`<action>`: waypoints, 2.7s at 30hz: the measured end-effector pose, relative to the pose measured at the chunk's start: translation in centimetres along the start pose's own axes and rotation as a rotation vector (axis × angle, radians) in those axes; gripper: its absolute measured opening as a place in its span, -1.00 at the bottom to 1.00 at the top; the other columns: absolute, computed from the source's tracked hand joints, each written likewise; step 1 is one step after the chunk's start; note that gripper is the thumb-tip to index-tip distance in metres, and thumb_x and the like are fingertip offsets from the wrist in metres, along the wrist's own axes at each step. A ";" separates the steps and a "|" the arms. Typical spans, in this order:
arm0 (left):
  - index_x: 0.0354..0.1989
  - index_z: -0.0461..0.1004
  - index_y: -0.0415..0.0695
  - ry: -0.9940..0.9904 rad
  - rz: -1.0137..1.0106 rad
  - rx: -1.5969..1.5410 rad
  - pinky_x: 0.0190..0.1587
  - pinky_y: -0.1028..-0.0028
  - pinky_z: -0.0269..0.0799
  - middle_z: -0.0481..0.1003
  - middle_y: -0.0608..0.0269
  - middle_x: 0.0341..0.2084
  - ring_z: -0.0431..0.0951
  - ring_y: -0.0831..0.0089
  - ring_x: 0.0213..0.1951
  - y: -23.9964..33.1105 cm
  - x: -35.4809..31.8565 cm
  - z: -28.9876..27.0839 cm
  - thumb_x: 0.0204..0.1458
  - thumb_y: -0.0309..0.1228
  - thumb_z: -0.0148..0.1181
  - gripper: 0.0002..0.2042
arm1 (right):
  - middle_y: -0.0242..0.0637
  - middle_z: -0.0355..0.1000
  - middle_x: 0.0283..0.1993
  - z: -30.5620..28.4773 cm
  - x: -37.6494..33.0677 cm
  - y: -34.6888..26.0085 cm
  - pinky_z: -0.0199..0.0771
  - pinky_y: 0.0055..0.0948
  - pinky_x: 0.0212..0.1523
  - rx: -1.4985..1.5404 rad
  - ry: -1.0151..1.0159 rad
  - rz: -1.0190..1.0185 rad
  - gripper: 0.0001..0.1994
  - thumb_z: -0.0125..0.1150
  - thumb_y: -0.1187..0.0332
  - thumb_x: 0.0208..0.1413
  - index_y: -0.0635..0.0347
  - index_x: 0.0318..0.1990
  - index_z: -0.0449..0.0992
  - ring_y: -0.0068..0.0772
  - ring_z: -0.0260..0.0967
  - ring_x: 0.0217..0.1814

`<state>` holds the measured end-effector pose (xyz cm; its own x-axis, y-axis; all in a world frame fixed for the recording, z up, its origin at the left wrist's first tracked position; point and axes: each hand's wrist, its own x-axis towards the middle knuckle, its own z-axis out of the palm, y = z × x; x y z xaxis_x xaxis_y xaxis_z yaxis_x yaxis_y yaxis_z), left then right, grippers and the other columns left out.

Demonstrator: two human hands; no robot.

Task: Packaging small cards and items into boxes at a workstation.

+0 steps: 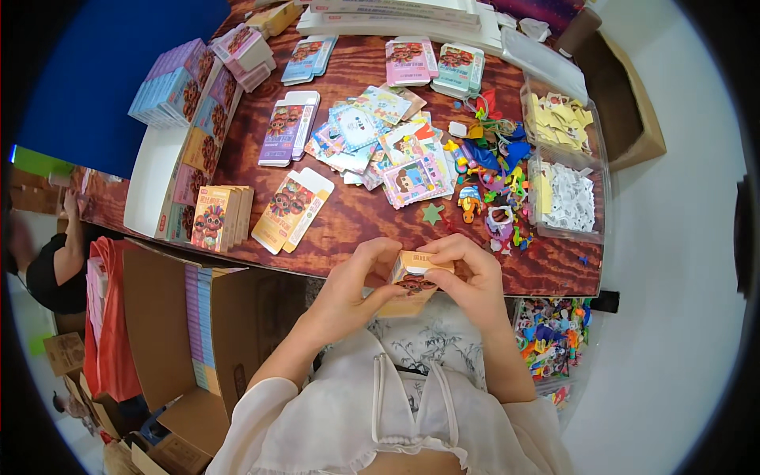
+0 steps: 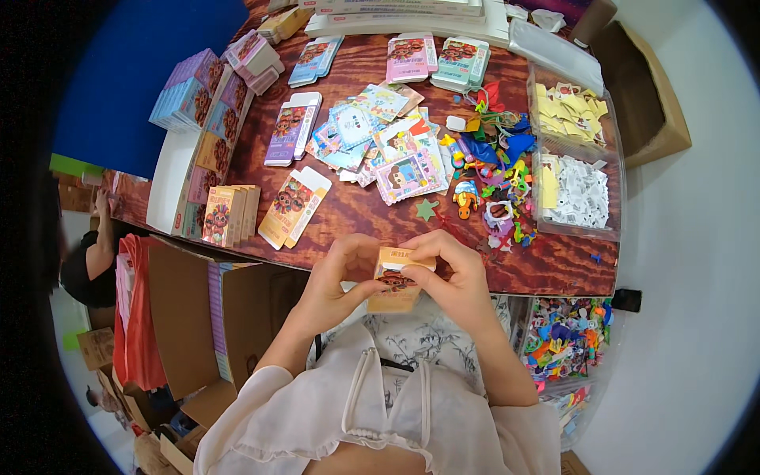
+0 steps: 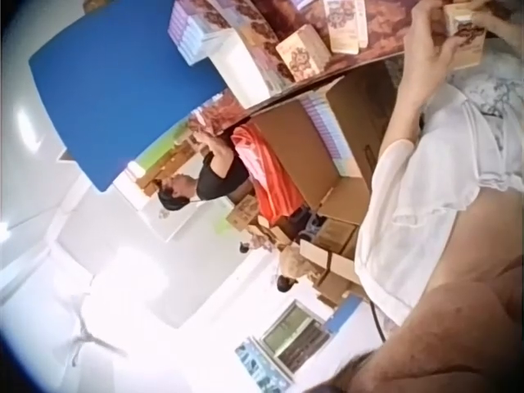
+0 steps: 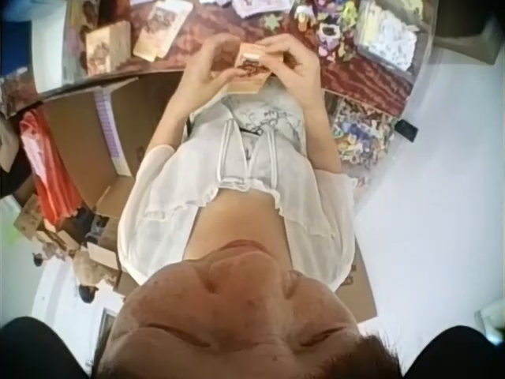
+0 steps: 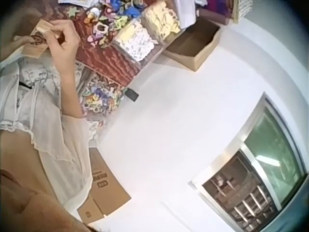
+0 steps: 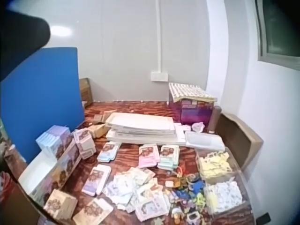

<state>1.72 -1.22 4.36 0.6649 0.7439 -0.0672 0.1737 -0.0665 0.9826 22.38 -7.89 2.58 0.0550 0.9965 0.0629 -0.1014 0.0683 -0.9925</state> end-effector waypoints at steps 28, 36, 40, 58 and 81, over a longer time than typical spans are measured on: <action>0.24 0.37 -0.12 -0.094 0.079 0.142 -0.15 0.50 0.56 0.48 0.20 -0.10 0.57 0.46 -0.19 0.6 0.5 -0.5 -0.05 -0.71 0.31 -0.39 | -0.11 0.54 -0.01 -1.3 -1.1 -2.2 0.49 -0.42 -0.06 -0.525 -0.071 -0.123 -0.72 0.27 0.60 0.03 0.30 -0.06 0.62 -0.25 0.52 -0.04; 0.17 0.45 -0.16 -0.157 0.002 0.091 -0.14 0.54 0.52 0.49 0.23 -0.13 0.57 0.46 -0.11 0.5 0.9 -0.8 -0.02 -0.70 0.29 -0.50 | -0.13 0.53 -0.04 -0.5 -1.1 -0.8 0.47 -0.45 -0.03 -0.282 -0.012 -0.032 -0.72 0.24 0.62 0.04 0.33 -0.05 0.61 -0.31 0.50 -0.01; 0.33 0.26 -0.13 -0.080 -0.089 -0.289 -0.14 0.57 0.48 0.51 0.21 -0.07 0.55 0.54 -0.12 -1.7 0.8 -0.9 0.06 -0.67 0.24 -0.39 | -0.19 0.52 -0.04 -0.4 -0.2 0.0 0.47 -0.48 0.00 -0.120 0.074 0.086 -0.73 0.19 0.59 0.12 0.35 -0.01 0.57 -0.37 0.49 -0.03; 0.21 0.27 -0.22 0.185 -0.100 -0.011 0.09 0.34 0.45 0.42 0.17 0.02 0.49 0.39 0.02 -2.4 0.9 -3.0 -0.23 -0.43 0.56 -0.23 | -0.18 0.41 0.00 -1.5 11.3 1.9 0.38 -0.18 0.03 -1.239 -0.144 -0.396 -0.53 0.33 0.57 -0.15 0.20 0.02 0.46 -0.07 0.32 0.08; 0.29 0.26 -0.13 0.209 0.084 0.194 0.21 0.35 0.37 0.23 0.20 0.19 0.36 0.40 0.19 -3.1 0.2 -3.1 -0.22 -0.58 0.46 -0.22 | -0.32 0.50 -0.17 -2.2 8.4 -4.7 0.26 -0.69 -0.57 -0.050 0.293 -0.005 -0.53 0.20 0.63 0.08 0.17 0.17 0.36 -0.71 0.31 -0.44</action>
<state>-0.95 1.20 1.85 0.5223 0.8498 0.0703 0.2729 -0.2447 0.9304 25.53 0.01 7.50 0.3404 0.9394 0.0420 -0.0522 0.0634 -0.9966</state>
